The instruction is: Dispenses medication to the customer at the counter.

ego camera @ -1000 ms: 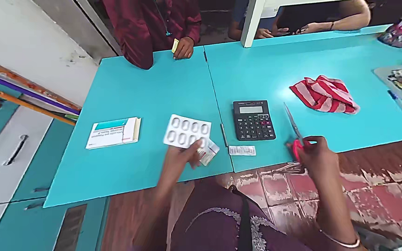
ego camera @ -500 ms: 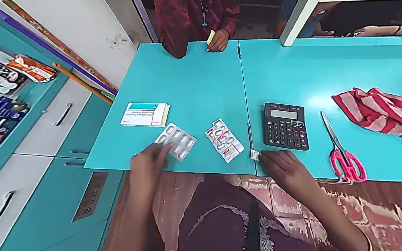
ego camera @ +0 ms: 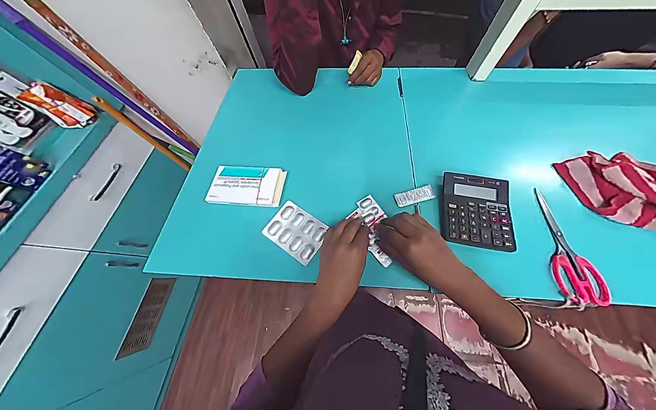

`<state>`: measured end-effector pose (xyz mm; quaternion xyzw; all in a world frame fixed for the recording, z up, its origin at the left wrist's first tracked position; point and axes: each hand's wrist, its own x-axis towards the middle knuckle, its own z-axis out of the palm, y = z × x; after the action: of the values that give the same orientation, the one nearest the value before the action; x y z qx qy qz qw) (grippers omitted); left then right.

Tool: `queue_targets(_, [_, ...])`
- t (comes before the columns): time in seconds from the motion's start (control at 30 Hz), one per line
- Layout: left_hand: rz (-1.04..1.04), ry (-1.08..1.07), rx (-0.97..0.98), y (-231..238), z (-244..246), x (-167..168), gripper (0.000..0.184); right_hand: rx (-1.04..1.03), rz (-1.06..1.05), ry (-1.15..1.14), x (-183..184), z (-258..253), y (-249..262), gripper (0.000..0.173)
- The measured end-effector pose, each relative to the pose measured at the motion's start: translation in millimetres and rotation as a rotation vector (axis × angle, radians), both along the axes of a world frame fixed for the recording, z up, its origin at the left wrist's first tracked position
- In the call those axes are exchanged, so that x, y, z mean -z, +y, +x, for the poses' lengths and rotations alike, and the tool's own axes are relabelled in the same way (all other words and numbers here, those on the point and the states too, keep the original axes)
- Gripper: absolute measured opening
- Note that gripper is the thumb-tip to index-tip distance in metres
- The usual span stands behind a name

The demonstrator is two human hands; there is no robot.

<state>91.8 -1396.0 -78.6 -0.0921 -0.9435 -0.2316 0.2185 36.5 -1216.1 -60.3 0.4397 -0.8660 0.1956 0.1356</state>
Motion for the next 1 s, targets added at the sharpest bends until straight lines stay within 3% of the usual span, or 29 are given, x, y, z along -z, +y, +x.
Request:
queue_targets(0.27, [-0.226, 0.083, 0.013, -1.4, -12.0, -0.7, 0.011, -0.209, 0.13, 0.08, -10.1, -23.0, -0.8, 0.019])
queue_targets(0.43, [-0.182, 0.053, 0.057, -13.9, -17.8, -5.9, 0.009, -0.309, 0.155, 0.095, -13.7, -29.8, -4.4, 0.017])
queue_targets(0.6, [-0.216, -0.022, 0.05, -21.9, -19.8, -4.0, 0.01, -0.431, 0.155, 0.305, -15.1, -9.7, 7.2, 0.018])
queue_targets(0.67, [-0.276, 0.004, 0.06, -25.4, -20.8, -3.3, 0.009, -0.369, 0.088, 0.368, -21.5, -3.7, 24.7, 0.017])
queue_targets(0.73, [-0.306, 0.032, 0.051, -26.5, -19.7, -2.5, 0.01, -0.176, -0.011, 0.415, -25.2, -12.6, 42.6, 0.016])
queue_targets(0.83, [-0.312, -0.016, 0.073, -27.2, -12.4, -8.6, 0.009, -0.003, 0.051, 0.427, -18.7, -48.7, 59.3, 0.019])
queue_targets(0.93, [-0.289, -0.033, 0.093, -28.7, -8.7, -11.2, 0.009, -0.02, 0.222, 0.231, -16.2, -74.8, 68.2, 0.019])
queue_targets(1.0, [-0.213, -0.039, 0.099, -29.9, -5.3, -10.4, 0.019, -0.02, 0.265, 0.055, -18.8, -85.1, 70.4, 0.022])
